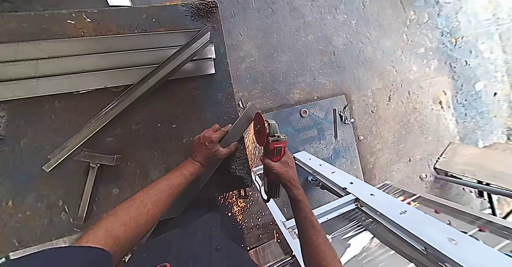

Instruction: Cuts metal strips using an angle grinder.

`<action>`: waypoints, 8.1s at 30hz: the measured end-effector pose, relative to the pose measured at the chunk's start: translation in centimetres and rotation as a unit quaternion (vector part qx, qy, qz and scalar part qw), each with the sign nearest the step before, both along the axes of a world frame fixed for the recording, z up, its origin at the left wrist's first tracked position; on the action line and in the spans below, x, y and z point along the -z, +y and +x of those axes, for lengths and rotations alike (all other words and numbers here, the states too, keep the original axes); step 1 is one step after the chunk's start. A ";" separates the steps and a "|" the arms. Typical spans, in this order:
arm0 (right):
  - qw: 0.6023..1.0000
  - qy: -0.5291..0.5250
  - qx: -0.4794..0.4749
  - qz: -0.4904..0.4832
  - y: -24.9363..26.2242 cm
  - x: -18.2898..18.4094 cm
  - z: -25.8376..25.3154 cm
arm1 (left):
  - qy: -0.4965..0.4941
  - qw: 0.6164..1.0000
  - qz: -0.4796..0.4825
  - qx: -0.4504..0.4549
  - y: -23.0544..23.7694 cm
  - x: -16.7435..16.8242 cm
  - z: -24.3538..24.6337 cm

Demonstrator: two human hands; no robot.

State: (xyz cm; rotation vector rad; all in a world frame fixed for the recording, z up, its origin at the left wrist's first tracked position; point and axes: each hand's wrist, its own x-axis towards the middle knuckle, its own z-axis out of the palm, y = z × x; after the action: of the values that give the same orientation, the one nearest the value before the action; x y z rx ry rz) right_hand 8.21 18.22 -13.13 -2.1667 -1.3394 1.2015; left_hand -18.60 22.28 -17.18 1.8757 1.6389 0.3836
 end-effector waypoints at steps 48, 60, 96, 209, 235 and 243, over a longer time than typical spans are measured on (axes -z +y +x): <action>1.000 -0.009 -0.004 0.021 2.0 0.4 -0.4 | 0.002 1.000 -0.029 0.005 0.4 -0.6 0.0; 0.999 -0.016 -0.018 0.028 2.5 0.8 0.0 | 0.005 1.000 -0.018 0.005 0.4 -0.5 0.1; 0.999 -0.018 -0.022 0.017 4.4 0.6 -0.1 | 0.008 1.000 -0.008 0.003 0.5 -0.5 0.3; 0.999 0.017 -0.039 0.018 -0.9 -2.4 5.0 | 0.194 0.960 0.129 0.152 4.9 -0.9 -6.8; 0.997 0.009 -0.067 -0.035 0.5 -1.6 3.4 | 0.188 0.959 0.140 0.158 4.9 -0.4 -7.0; 0.996 -0.003 -0.084 -0.026 0.7 -1.7 3.5 | 0.186 0.962 0.134 0.151 4.8 -0.8 -6.7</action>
State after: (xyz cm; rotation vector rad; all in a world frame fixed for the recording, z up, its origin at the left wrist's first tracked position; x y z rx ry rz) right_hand 11.68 18.87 -11.47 -2.1295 -1.5349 1.3054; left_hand -25.34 27.06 -16.39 2.4840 1.5488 0.1316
